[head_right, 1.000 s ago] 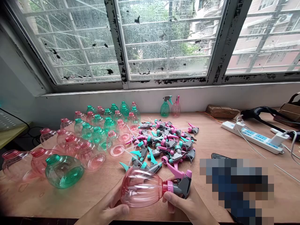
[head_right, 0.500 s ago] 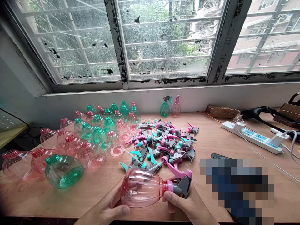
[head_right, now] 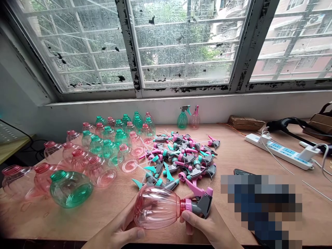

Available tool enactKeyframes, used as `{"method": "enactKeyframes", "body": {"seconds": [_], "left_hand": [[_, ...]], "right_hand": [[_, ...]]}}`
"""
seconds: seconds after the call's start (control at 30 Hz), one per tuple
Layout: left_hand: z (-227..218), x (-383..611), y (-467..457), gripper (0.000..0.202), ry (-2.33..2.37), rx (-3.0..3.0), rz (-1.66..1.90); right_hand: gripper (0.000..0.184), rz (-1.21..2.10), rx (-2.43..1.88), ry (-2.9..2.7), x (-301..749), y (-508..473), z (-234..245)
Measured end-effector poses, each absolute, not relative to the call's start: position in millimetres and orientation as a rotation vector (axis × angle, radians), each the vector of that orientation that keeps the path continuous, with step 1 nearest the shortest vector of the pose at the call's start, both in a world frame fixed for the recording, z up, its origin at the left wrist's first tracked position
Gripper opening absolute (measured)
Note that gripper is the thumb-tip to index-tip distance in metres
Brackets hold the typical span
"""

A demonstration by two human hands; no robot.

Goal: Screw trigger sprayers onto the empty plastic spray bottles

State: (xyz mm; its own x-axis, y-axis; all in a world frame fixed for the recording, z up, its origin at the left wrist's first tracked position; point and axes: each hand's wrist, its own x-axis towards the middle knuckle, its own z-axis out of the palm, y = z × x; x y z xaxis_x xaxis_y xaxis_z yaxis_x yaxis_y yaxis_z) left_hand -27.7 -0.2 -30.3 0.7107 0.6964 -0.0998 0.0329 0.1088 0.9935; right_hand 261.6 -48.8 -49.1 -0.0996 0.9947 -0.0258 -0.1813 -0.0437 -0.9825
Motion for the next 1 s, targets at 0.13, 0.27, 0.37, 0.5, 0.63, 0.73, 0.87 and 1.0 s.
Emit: {"method": "enactKeyframes", "body": {"seconds": [0.13,0.27,0.37,0.5,0.63,0.73,0.87,1.0], "left_hand": [[-21.6,-23.4,-0.6,0.095,0.658,1.464,0.567],[-20.7,-23.1,-1.3,0.098,0.66,1.456,0.559],[-27.8,-26.8,-0.6,0.1,0.656,1.392,0.548],[-29.0,-27.1,0.2,0.095,0.654,1.4,0.536],[-18.3,-22.0,-0.9,0.096,0.688,1.469,0.551],[-16.2,-21.3,-1.0,0.101,0.698,1.466,0.556],[-25.6,-25.8,0.5,0.099,0.653,1.38,0.567],[-29.3,-26.7,0.7,0.09,0.642,1.376,0.56]], "right_hand": [[0.041,1.39,-1.034,-1.104,261.3,-48.7,-48.9],[0.042,1.401,-1.037,-1.096,260.5,-48.8,-48.0],[0.042,1.4,-1.054,-1.115,260.4,-49.6,-46.4],[0.042,1.399,-1.06,-1.132,261.2,-49.7,-44.6],[0.042,1.407,-1.058,-1.128,261.9,-49.4,-44.1],[0.042,1.4,-1.062,-1.127,261.5,-49.8,-43.8],[0.041,1.394,-1.061,-1.126,260.3,-50.2,-43.2],[0.039,1.392,-1.063,-1.11,259.9,-50.2,-43.4]]}}
